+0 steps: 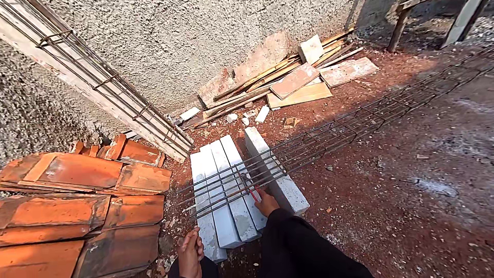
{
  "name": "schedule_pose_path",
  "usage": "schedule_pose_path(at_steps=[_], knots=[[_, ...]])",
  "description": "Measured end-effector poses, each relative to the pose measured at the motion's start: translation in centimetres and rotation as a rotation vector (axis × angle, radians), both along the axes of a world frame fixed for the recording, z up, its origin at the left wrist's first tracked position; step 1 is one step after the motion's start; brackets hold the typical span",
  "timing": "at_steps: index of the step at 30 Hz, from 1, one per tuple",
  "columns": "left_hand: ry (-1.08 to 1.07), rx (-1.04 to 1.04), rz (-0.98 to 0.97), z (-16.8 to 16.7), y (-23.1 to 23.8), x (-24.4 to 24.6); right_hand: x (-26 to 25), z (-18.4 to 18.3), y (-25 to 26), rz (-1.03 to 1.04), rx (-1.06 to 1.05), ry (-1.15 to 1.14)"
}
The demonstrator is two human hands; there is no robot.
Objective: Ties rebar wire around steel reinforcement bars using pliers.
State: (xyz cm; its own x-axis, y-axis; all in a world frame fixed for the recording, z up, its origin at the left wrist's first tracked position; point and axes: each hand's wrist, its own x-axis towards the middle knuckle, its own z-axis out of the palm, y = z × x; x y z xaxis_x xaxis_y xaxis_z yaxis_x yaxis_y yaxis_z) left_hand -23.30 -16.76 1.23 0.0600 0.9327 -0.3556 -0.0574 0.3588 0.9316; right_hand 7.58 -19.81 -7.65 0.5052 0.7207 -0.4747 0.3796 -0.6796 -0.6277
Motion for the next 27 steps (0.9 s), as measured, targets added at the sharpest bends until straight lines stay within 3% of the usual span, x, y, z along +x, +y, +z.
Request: schedule_pose_path(at_steps=[6,10,13,17,23,25,27], knots=[[-0.02,-0.011,-0.011,-0.2,-0.1,0.5,0.6,0.7,-0.8,0.0,0.021,0.013],[-0.016,0.008,0.0,0.6,0.0,0.2,3.6,1.8,-5.5,0.015,0.033,-0.039],[-0.004,0.019,0.012,0.9,0.2,0.2,6.1,-0.1,-11.2,0.018,0.051,-0.162],[-0.018,-0.009,-0.057,0.5,-0.5,1.7,6.4,-4.2,-16.1,-0.149,0.043,-0.286],[-0.032,-0.025,-0.228,1.1,-2.4,5.1,6.9,-6.4,-14.8,-0.198,0.022,-0.404],[-0.039,-0.005,-0.285,1.2,-2.9,5.7,7.1,-5.9,-14.3,-0.195,0.034,-0.433],[-0.025,0.036,-0.342,1.2,-3.4,6.2,5.8,-3.6,-13.3,-0.189,0.196,-0.403]])
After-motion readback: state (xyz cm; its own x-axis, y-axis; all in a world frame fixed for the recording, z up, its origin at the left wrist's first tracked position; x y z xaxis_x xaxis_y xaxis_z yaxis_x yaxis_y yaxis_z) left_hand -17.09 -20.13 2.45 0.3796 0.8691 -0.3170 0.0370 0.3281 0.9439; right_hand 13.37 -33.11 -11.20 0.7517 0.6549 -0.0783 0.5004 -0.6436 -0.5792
